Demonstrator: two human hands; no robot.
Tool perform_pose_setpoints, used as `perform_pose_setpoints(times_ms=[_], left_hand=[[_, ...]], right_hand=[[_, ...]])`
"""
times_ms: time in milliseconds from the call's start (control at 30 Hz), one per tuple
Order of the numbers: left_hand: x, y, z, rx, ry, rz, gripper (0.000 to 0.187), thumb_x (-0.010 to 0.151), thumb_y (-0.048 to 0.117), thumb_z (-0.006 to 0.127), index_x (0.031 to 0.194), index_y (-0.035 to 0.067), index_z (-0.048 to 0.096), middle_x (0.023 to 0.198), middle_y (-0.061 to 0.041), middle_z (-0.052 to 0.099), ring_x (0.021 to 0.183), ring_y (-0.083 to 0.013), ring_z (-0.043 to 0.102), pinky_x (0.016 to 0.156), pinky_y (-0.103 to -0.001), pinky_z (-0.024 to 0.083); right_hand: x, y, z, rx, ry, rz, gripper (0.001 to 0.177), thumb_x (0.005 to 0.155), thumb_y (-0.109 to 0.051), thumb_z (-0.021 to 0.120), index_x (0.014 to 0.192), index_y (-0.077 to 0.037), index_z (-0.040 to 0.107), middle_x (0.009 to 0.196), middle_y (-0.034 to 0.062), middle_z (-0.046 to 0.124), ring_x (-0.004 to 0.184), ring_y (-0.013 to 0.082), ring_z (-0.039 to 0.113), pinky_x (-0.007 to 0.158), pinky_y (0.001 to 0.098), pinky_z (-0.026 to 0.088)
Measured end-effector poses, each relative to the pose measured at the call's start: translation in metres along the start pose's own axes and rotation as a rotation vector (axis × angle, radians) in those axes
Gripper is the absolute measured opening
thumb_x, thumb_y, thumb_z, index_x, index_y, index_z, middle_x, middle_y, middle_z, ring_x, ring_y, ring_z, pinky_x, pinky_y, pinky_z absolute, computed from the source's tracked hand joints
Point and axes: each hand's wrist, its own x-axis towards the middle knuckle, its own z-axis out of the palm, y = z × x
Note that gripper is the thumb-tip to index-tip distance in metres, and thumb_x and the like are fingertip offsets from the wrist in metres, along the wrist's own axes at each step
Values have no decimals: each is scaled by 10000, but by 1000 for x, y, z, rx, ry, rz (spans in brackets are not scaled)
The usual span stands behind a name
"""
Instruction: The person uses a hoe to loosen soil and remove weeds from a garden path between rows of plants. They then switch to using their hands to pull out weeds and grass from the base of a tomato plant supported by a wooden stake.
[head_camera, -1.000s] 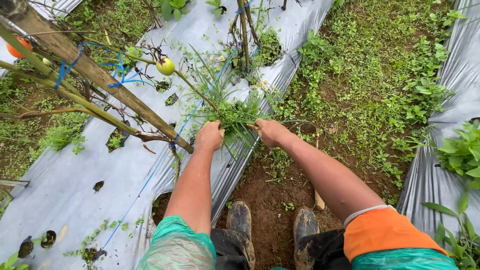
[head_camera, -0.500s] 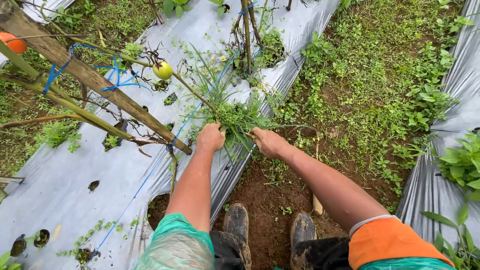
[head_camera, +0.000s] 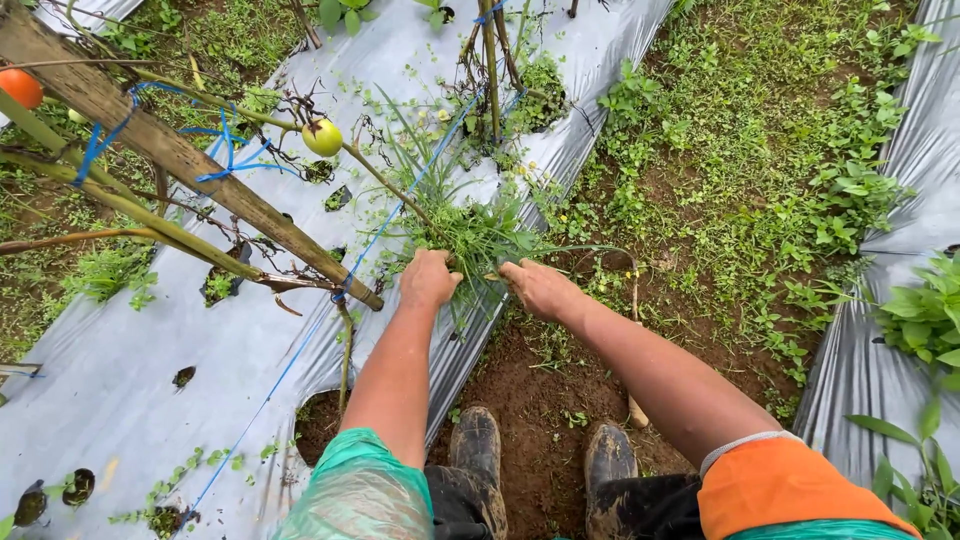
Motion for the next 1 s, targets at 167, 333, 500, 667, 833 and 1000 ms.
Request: perform_pose_setpoints(times_ms=[167,333,500,667,833,1000], left_hand=[[28,-24,27,9,96,42,386,908,203,724,1291,153,738,1301,-224,618,1143,-423,698,1020,-528,567],[38,-41,34,22,143,53,358,896,190,681,1224,64,748,1136,-219,735,1110,-394,717,965,-505,592],[32,-39,28,27,150,32,343,879,200,685,1190,78,762,1088,-206,764,1086,-383,729,931,-499,611],[35,-39,31,0,127,11,266,870,129,677,1097,47,788,1049,-234,765,1065,-406,735,934,-504,615],[42,-43,34,-28,111,-7,268,868,147,694,1099,54,792,1039,-238,765,1057,-412,736,919,-512,617],[31,-36,23,-53,82,-24,267,867,158,707,1079,15,783,1039,-266,758,1044,-425,738,904,-509,623]], right_hand=[[-8,-7,-26,-38,-35,39,399,1071,-138,326,1446,-89,452,1045,226,601,901,306,667,801,438,576],[2,-7,-21,16,-43,55,394,1065,-161,320,1421,-57,455,1021,222,623,894,305,672,799,435,572],[6,-28,-24,30,0,39,418,1051,-169,323,1431,-39,439,1012,224,639,926,349,706,822,475,581],[4,-48,-30,35,4,59,433,1044,-188,334,1431,-54,473,997,223,675,918,337,727,856,500,587],[-4,-58,-53,-10,-11,86,470,1007,-214,359,1417,-61,531,1176,275,704,1074,436,707,970,555,551],[-2,-63,-61,-45,-6,143,481,999,-241,371,1410,-99,576,1167,227,731,1046,375,733,963,508,573]])
